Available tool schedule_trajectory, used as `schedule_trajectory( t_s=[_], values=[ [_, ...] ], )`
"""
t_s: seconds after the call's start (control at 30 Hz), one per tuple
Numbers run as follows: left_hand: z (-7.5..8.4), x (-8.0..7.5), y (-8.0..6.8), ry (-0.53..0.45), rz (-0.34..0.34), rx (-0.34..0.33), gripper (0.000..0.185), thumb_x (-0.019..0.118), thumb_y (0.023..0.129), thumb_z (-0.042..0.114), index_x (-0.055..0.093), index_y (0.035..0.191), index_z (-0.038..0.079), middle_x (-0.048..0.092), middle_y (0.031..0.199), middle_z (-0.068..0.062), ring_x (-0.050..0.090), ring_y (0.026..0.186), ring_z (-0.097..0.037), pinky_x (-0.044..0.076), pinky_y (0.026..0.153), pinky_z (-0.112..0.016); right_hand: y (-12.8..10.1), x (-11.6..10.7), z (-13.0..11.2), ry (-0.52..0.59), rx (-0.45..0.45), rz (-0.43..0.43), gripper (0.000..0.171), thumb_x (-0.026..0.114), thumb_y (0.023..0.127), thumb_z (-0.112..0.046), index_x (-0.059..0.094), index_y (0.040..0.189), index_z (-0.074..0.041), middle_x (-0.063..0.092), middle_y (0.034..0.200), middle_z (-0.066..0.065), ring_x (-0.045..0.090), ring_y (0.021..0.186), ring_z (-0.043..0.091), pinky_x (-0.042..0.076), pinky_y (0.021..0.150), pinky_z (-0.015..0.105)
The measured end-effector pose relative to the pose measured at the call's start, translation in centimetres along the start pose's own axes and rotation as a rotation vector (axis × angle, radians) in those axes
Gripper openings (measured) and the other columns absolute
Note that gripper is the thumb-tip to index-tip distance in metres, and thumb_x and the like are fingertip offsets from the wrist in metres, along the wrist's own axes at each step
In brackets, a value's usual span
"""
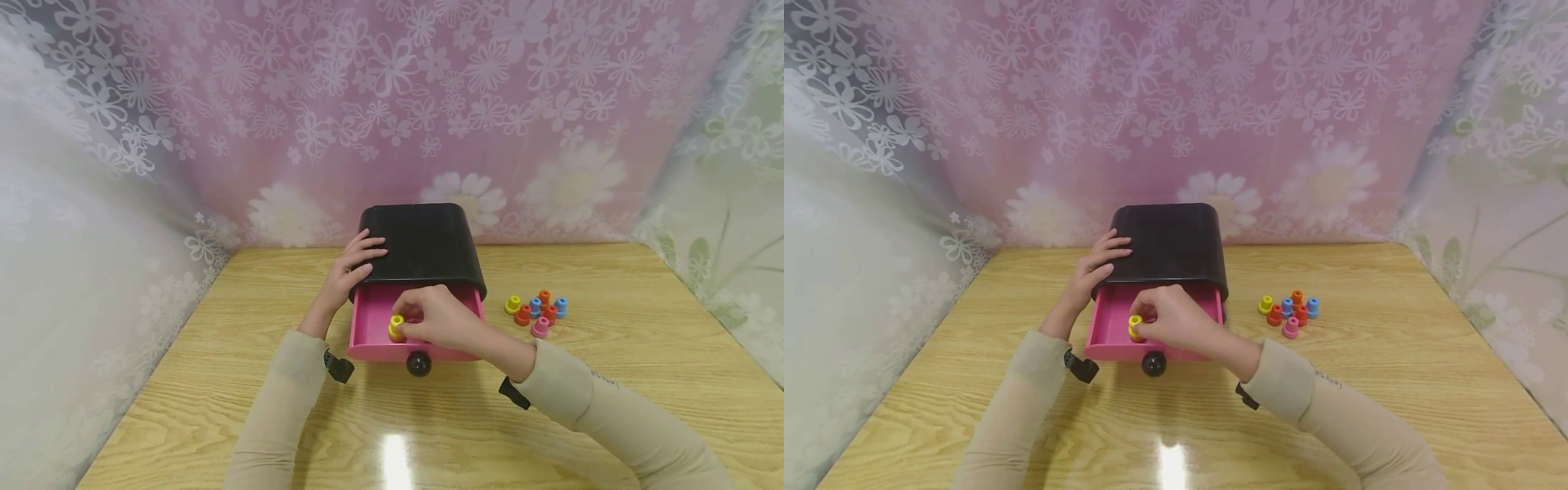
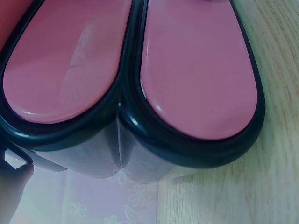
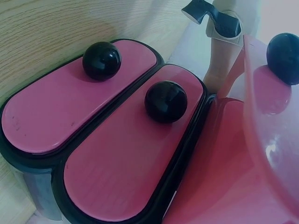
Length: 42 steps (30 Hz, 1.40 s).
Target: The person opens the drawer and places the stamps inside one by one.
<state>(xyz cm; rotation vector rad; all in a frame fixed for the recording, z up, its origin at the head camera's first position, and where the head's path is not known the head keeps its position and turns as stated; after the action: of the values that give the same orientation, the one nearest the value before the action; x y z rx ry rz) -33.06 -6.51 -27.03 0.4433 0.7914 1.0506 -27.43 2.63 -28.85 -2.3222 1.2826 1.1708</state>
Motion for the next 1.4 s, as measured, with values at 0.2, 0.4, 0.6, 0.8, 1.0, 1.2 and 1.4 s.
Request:
schedule_trajectory(
  t_s=[0.2,0.4,0.6,0.8,1.0,1.2,1.4],
  values=[
    [0.1,0.0,0.1,-0.005,0.002,0.001,0.035,0.039,0.079,-0.003,0.052,0.107,-0.019,0.040,0.122,-0.034,0.011,0.127,-0.044,0.005,0.101,-0.054,0.0,0.0,0.0,-0.002,-0.002,0.000,0.015,0.069,0.074,-0.010,0.065,0.089,-0.007,0.065,0.080,-0.003,0.061,0.077,0.008,0.048,0.075,0.027],
    [0.1,0.0,0.2,-0.004,0.001,-0.005,0.035,0.039,0.079,-0.004,0.052,0.107,-0.019,0.040,0.123,-0.034,0.011,0.127,-0.044,0.005,0.101,-0.053,0.0,0.0,-0.1,-0.005,-0.008,-0.002,0.015,0.069,0.074,-0.012,0.065,0.088,-0.008,0.065,0.080,-0.003,0.061,0.077,0.008,0.049,0.075,0.027],
    [-0.1,0.0,0.0,-0.004,0.001,-0.011,0.034,0.039,0.079,-0.004,0.052,0.107,-0.019,0.040,0.123,-0.033,0.011,0.128,-0.043,0.006,0.102,-0.053,-0.1,0.1,-0.2,-0.016,-0.029,-0.004,0.014,0.070,0.074,-0.014,0.065,0.086,-0.009,0.065,0.078,-0.005,0.060,0.075,0.007,0.049,0.073,0.027],
    [0.0,0.1,0.0,-0.004,0.002,0.000,0.034,0.039,0.080,-0.004,0.052,0.108,-0.018,0.040,0.123,-0.033,0.011,0.128,-0.043,0.006,0.101,-0.053,-0.1,0.0,-0.3,-0.015,-0.044,0.009,0.013,0.069,0.074,-0.013,0.065,0.086,-0.010,0.064,0.078,-0.006,0.060,0.076,0.007,0.049,0.074,0.028],
    [0.0,0.1,0.1,-0.006,-0.001,-0.004,0.034,0.039,0.080,-0.003,0.052,0.108,-0.018,0.040,0.123,-0.033,0.010,0.128,-0.043,0.005,0.101,-0.054,-0.3,-0.7,-0.2,-0.007,-0.019,0.048,0.019,0.071,0.073,-0.017,0.066,0.090,-0.009,0.065,0.084,-0.004,0.060,0.083,0.010,0.048,0.077,0.028],
    [-0.1,0.0,0.1,0.006,-0.001,-0.014,0.034,0.039,0.080,-0.003,0.052,0.108,-0.018,0.040,0.123,-0.033,0.011,0.128,-0.042,0.006,0.102,-0.053,-0.6,-1.9,-0.4,0.005,-0.036,0.111,0.027,0.071,0.073,-0.017,0.065,0.096,-0.005,0.064,0.092,0.002,0.060,0.088,0.013,0.046,0.081,0.032],
    [-0.2,0.2,-0.1,0.009,-0.007,-0.038,0.034,0.039,0.080,-0.004,0.052,0.108,-0.018,0.040,0.124,-0.032,0.011,0.128,-0.041,0.006,0.102,-0.052,-1.6,-2.9,-0.1,0.044,-0.040,0.152,0.027,0.070,0.074,-0.013,0.064,0.098,-0.004,0.065,0.095,0.005,0.059,0.091,0.016,0.046,0.082,0.035]
  ],
)
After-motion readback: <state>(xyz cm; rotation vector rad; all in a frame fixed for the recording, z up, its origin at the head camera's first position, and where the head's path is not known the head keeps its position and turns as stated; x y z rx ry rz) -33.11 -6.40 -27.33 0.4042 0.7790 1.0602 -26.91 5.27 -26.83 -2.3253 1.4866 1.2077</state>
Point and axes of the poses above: each hand's wrist, its own y-axis towards the middle knuckle, its own x-axis out of the palm, z = x × y, the point moved 10 cm from there along y, towards the middle knuckle
